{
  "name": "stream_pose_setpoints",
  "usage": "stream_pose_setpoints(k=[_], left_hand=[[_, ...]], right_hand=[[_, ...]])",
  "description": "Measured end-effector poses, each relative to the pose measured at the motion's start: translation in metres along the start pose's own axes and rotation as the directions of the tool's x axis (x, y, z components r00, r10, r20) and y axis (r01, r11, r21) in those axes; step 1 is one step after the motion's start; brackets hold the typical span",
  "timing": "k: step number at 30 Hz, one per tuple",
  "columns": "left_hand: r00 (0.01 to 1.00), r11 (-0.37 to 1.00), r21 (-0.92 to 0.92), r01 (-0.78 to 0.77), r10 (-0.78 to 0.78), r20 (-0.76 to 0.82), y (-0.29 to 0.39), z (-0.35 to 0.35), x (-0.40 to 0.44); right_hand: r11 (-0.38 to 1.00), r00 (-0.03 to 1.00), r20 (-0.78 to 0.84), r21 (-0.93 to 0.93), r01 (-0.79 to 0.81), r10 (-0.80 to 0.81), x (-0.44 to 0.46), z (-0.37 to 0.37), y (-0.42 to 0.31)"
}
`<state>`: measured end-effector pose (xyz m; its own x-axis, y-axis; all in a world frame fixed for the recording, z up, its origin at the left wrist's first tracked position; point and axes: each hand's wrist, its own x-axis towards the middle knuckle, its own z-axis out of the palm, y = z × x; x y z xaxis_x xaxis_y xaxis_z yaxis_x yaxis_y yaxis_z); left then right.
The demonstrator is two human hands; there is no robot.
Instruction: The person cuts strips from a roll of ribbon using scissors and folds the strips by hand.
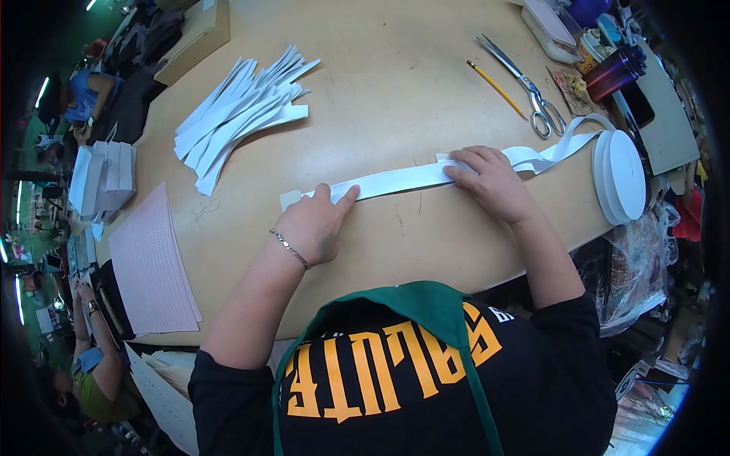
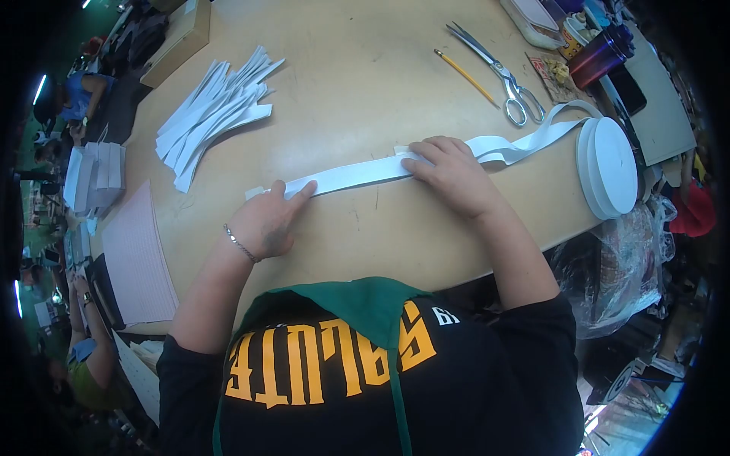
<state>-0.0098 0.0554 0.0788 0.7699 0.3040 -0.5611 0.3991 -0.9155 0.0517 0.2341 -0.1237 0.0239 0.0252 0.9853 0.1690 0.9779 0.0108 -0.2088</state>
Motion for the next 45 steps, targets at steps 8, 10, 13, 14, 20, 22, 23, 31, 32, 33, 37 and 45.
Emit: stream_pose_setpoints(k=[8,10,13,14,20,22,23,31,32,33,37,45], left_hand=[[1.0,1.0,-0.003,-0.004,0.004,-0.001,0.0,-0.001,0.001],[1.0,1.0,-0.004,0.0,0.001,0.005,0.0,-0.002,0.0],[1.0,1.0,-0.011,0.005,-0.005,0.018,0.001,-0.003,0.0],[1.0,1.0,-0.011,0.005,-0.004,0.018,0.001,-0.003,0.0],[0.999,1.0,0.005,-0.005,0.004,0.033,0.002,-0.004,0.0],[0.999,1.0,0.01,-0.005,0.004,0.048,0.004,-0.007,-0.001],[0.999,1.0,0.007,0.001,-0.001,0.052,0.004,-0.007,-0.001],[0.999,1.0,-0.006,0.002,-0.002,0.042,0.003,-0.007,0.0],[0.999,1.0,-0.01,0.004,-0.003,0.044,0.003,-0.007,0.0],[0.999,1.0,-0.013,0.006,-0.005,0.046,0.004,-0.008,0.0],[0.998,1.0,-0.02,0.005,-0.003,0.061,0.003,-0.01,0.001],[0.998,1.0,-0.011,0.003,-0.003,0.06,0.002,-0.006,0.001]], right_hand=[[0.992,0.998,-0.009,-0.107,0.068,-0.07,-0.006,-0.004,0.01],[0.992,0.997,-0.005,-0.093,0.08,-0.081,-0.009,-0.003,0.012],[0.99,0.998,-0.026,-0.126,0.056,-0.06,-0.012,-0.001,0.013],[0.991,0.997,-0.038,-0.125,0.057,-0.062,-0.012,-0.001,0.014],[0.996,0.993,-0.111,-0.085,0.034,-0.043,-0.015,0.007,0.018],[0.999,0.986,-0.165,-0.044,0.015,-0.022,-0.011,0.006,0.013],[0.998,0.986,-0.169,0.063,0.002,0.009,-0.007,0.007,0.01],[0.971,0.999,0.013,0.236,-0.043,0.041,0.026,0.004,0.007],[0.974,0.999,0.024,0.224,-0.033,0.029,0.028,0.003,0.006],[0.977,0.999,0.037,0.211,-0.023,0.016,0.029,0.001,0.006],[0.976,0.998,0.05,0.218,0.017,-0.028,0.026,0.004,0.011],[0.91,0.996,0.06,0.407,-0.081,0.062,0.02,0.002,0.014]])
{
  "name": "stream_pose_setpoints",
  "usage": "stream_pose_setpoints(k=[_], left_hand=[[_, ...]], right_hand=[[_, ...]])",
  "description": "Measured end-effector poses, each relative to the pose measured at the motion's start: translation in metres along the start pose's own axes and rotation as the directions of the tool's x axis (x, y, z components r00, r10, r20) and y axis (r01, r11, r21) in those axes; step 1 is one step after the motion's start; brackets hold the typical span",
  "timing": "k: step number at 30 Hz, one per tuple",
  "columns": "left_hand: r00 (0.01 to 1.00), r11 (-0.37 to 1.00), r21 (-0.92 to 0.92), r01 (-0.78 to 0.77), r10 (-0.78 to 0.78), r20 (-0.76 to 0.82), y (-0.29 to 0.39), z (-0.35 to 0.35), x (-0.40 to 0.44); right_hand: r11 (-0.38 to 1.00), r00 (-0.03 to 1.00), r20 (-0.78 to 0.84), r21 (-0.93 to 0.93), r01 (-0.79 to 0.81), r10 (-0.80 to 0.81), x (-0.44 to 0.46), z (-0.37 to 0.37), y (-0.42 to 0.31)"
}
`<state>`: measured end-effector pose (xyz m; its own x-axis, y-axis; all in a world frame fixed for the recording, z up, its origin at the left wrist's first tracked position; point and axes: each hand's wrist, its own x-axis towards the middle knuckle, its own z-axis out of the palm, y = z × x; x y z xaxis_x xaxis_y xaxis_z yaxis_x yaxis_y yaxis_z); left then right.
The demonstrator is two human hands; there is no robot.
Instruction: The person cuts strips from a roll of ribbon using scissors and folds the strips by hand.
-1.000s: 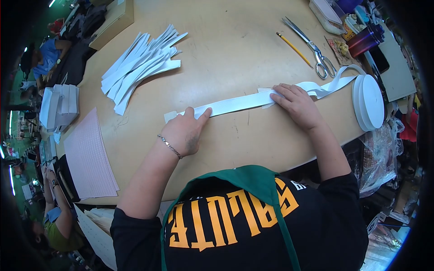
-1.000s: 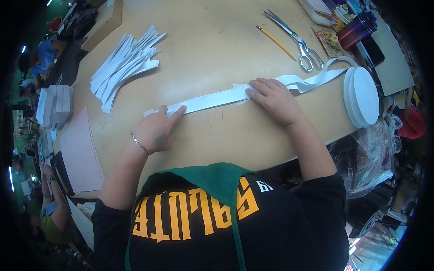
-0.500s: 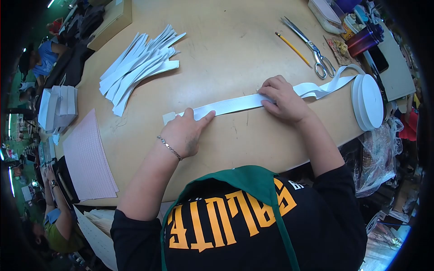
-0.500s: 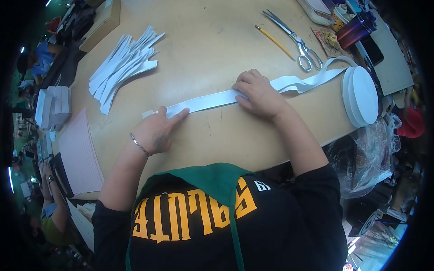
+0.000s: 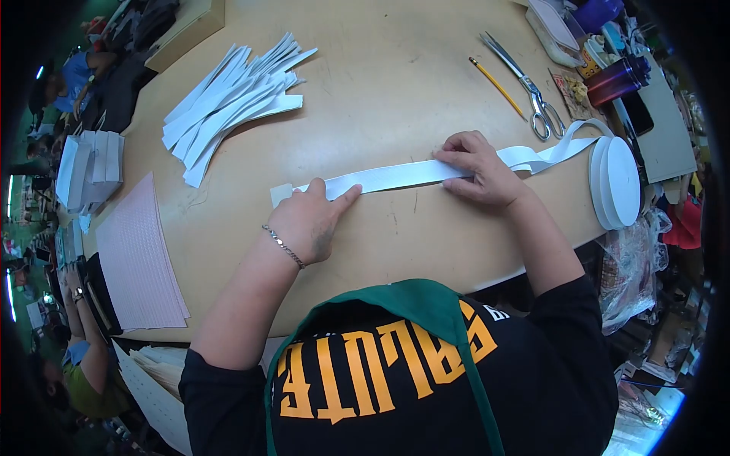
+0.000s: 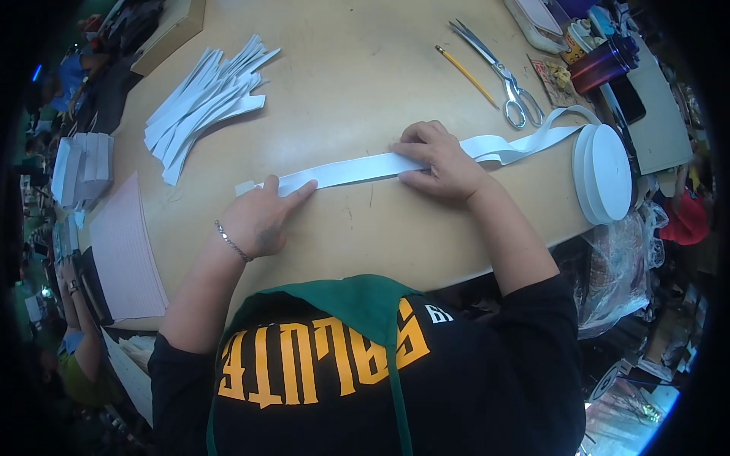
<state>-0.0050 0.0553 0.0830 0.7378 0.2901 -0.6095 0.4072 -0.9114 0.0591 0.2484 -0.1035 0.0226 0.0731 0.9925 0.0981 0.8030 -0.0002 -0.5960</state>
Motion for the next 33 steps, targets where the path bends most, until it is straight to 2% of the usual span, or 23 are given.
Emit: stream_pose_setpoints(k=[1,4,7,13,18,22,24,28,29,31,32,33], left_hand=[[1.0,1.0,0.002,0.002,-0.002,0.003,0.0,0.0,0.0],[1.0,1.0,0.002,0.009,-0.009,0.014,0.001,0.0,-0.001],[1.0,1.0,0.001,0.009,-0.009,0.008,0.001,0.001,0.0],[1.0,1.0,0.014,0.007,-0.008,0.005,0.001,0.001,0.001],[0.999,1.0,-0.016,0.024,-0.023,0.043,0.002,-0.006,0.0],[1.0,1.0,-0.004,-0.011,0.011,-0.018,-0.002,0.001,0.0],[0.997,0.999,0.008,-0.043,0.043,-0.06,-0.004,0.006,0.002],[0.999,1.0,-0.007,-0.03,0.03,-0.031,0.0,-0.001,0.001],[1.0,1.0,0.0,-0.021,0.021,-0.015,0.001,-0.003,0.0],[1.0,1.0,0.015,-0.004,0.004,0.001,0.002,-0.004,0.0],[1.0,1.0,0.025,0.0,0.0,0.0,0.003,-0.004,0.0],[1.0,0.999,0.037,0.005,-0.005,0.0,0.003,-0.004,0.0]], right_hand=[[0.998,1.0,-0.023,0.063,0.004,-0.003,-0.001,0.0,0.001],[0.966,0.946,-0.261,-0.217,0.137,-0.193,-0.012,0.001,-0.011],[0.928,0.962,-0.197,-0.357,0.111,-0.19,-0.037,0.016,-0.014],[0.945,0.977,-0.19,-0.326,0.032,-0.099,-0.04,0.023,-0.019],[0.905,0.965,-0.206,-0.42,0.061,-0.161,-0.038,0.043,-0.032],[0.914,0.984,-0.118,-0.399,0.077,-0.134,-0.027,0.061,-0.064],[0.919,0.989,-0.13,-0.393,0.014,-0.07,-0.025,0.065,-0.067],[0.939,0.988,-0.156,-0.341,-0.057,0.003,-0.028,0.051,-0.06],[0.923,0.974,-0.217,-0.384,-0.028,-0.061,-0.028,0.045,-0.048],[0.945,0.913,-0.407,-0.302,-0.123,-0.011,-0.025,0.015,-0.009],[0.912,0.816,-0.571,-0.283,-0.298,0.09,-0.023,-0.003,0.009],[0.815,0.778,-0.618,-0.391,-0.427,0.11,-0.025,-0.024,0.041]])
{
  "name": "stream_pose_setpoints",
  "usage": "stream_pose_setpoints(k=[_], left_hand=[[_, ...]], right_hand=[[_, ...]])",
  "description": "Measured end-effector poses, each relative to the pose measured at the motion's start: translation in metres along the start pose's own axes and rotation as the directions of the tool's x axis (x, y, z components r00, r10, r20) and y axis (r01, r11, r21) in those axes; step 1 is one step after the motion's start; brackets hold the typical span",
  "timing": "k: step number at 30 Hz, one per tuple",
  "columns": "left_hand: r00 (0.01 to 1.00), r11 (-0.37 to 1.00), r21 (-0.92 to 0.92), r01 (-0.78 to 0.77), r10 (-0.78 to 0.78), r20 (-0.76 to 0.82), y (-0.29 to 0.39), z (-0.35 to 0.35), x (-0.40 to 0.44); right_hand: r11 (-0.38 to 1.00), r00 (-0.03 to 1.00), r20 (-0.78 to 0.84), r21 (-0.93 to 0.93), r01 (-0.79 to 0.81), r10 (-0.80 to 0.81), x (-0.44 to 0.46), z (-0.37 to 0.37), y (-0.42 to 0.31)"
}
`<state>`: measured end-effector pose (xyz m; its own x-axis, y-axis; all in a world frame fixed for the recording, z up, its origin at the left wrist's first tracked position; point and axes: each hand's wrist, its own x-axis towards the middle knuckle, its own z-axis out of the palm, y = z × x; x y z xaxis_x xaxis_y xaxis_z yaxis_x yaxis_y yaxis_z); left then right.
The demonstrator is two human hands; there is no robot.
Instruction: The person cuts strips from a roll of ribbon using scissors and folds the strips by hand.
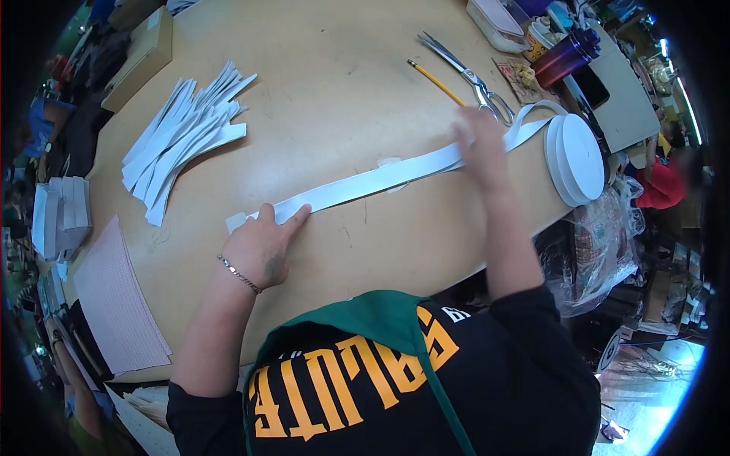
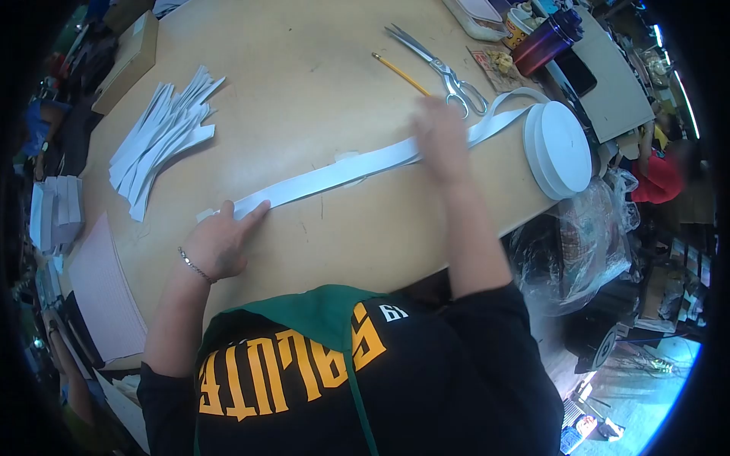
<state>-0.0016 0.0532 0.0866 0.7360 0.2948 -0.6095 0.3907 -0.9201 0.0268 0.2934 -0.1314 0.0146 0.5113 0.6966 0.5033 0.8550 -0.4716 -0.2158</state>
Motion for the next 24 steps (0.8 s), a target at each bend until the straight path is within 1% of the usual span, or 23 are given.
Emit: stream_pose_setpoints(k=[2,4,7,8,11,12,13,15,18,21,22,24], left_hand=[[1.0,1.0,-0.01,-0.007,0.007,0.006,-0.001,0.001,0.001],[1.0,1.0,-0.018,-0.011,0.011,0.005,-0.003,0.0,0.001],[1.0,1.0,-0.026,-0.012,0.013,0.013,-0.003,0.0,0.0],[1.0,1.0,-0.029,-0.009,0.01,0.016,-0.003,-0.001,0.0],[1.0,0.999,-0.041,-0.01,0.011,0.021,-0.003,-0.002,0.0],[1.0,0.999,-0.046,-0.012,0.013,0.022,-0.003,-0.002,0.0],[1.0,0.999,-0.048,-0.014,0.015,0.023,-0.003,-0.002,0.001],[0.999,0.999,-0.051,-0.019,0.02,0.027,-0.004,-0.002,0.0],[0.999,0.998,-0.054,-0.032,0.033,0.018,-0.006,0.001,0.002],[0.999,0.999,-0.045,-0.02,0.021,0.03,-0.005,0.001,0.003],[0.999,0.999,-0.041,-0.02,0.021,0.03,-0.006,0.002,0.003],[0.999,0.999,-0.03,-0.025,0.026,0.033,-0.006,0.002,0.003]], right_hand=[[0.961,0.969,0.075,-0.166,-0.221,0.235,0.024,0.001,0.056],[0.903,0.872,0.248,-0.195,-0.382,0.422,0.038,0.0,0.079],[0.866,0.741,0.476,-0.098,-0.491,0.474,0.052,-0.008,0.093],[0.893,0.775,0.456,-0.116,-0.435,0.437,0.052,-0.007,0.097],[0.936,0.906,0.286,-0.253,-0.243,0.312,0.047,-0.002,0.104],[0.95,0.941,0.269,-0.285,-0.125,0.204,0.046,0.002,0.118],[0.947,0.893,0.339,-0.229,-0.226,0.296,0.051,0.001,0.123],[0.891,0.753,0.488,-0.139,-0.432,0.442,0.06,-0.001,0.123],[0.894,0.738,0.521,-0.362,-0.262,0.428,0.075,-0.009,0.108],[0.911,0.794,0.503,-0.386,-0.146,0.341,0.083,-0.008,0.118],[0.9,0.793,0.491,-0.407,-0.158,0.361,0.087,-0.008,0.119],[0.902,0.771,0.518,-0.4,-0.166,0.371,0.098,-0.013,0.123]])
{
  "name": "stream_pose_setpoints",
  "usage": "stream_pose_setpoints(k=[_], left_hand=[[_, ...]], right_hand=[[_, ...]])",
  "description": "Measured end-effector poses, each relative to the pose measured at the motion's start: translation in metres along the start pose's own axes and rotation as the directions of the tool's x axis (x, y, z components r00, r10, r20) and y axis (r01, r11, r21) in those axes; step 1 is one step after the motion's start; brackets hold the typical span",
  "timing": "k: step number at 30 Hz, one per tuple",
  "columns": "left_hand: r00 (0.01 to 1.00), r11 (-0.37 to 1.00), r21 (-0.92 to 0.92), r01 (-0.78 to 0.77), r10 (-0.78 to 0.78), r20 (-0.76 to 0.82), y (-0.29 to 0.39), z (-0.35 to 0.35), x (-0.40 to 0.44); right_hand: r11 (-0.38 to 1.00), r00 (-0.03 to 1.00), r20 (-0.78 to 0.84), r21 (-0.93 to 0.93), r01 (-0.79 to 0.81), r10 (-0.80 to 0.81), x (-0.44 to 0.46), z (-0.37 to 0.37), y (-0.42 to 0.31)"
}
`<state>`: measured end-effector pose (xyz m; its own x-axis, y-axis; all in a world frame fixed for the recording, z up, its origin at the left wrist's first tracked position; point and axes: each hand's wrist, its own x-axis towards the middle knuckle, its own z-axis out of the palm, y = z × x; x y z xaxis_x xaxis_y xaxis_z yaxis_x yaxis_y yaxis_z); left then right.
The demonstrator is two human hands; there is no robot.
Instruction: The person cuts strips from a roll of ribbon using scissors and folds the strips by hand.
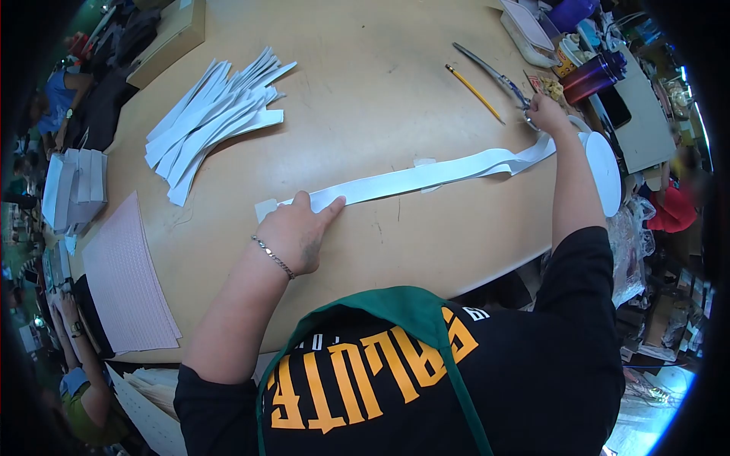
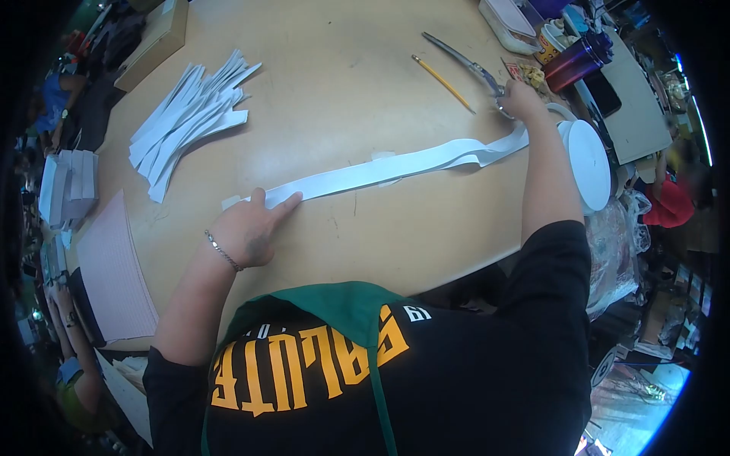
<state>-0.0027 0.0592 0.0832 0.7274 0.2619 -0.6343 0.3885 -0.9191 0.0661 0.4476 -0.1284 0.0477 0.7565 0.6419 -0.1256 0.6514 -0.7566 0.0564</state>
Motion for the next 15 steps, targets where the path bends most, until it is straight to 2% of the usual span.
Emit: stream_pose_setpoints(k=[1,5,6,8,9,10,11,12,15], left_hand=[[1.0,1.0,-0.012,0.005,-0.004,0.015,0.0,-0.002,0.0],[1.0,1.0,-0.027,0.007,-0.007,0.019,0.002,-0.006,-0.001],[1.0,1.0,-0.025,0.007,-0.006,0.011,0.002,-0.005,-0.001],[0.999,1.0,-0.027,0.012,-0.011,0.03,0.002,-0.006,-0.001],[0.999,1.0,-0.026,0.015,-0.014,0.041,0.003,-0.007,-0.001],[0.999,1.0,-0.023,0.011,-0.01,0.033,0.002,-0.006,0.0],[1.0,1.0,-0.019,0.008,-0.008,0.025,0.002,-0.005,0.0],[1.0,1.0,-0.014,0.007,-0.007,0.018,0.001,-0.004,0.0],[1.0,1.0,-0.011,0.006,-0.006,0.029,0.002,-0.007,-0.001]], right_hand=[[1.0,1.0,0.018,0.004,-0.004,0.004,0.002,-0.005,0.003],[0.998,0.994,-0.097,-0.011,-0.061,0.059,-0.011,-0.038,0.002],[0.996,0.959,-0.279,0.084,-0.018,0.041,-0.022,-0.038,0.006],[0.963,0.955,-0.287,0.271,0.005,0.076,-0.059,-0.055,-0.008],[0.86,0.97,-0.219,0.509,0.026,0.101,-0.09,-0.062,-0.026],[0.699,0.983,-0.144,0.715,0.027,0.11,-0.126,-0.062,-0.039],[0.635,0.99,-0.096,0.76,0.139,-0.103,-0.157,-0.056,-0.038],[0.568,0.984,0.002,0.817,0.102,-0.179,-0.189,-0.045,-0.041],[0.451,0.848,0.387,0.869,-0.203,-0.363,-0.274,-0.008,-0.05]])
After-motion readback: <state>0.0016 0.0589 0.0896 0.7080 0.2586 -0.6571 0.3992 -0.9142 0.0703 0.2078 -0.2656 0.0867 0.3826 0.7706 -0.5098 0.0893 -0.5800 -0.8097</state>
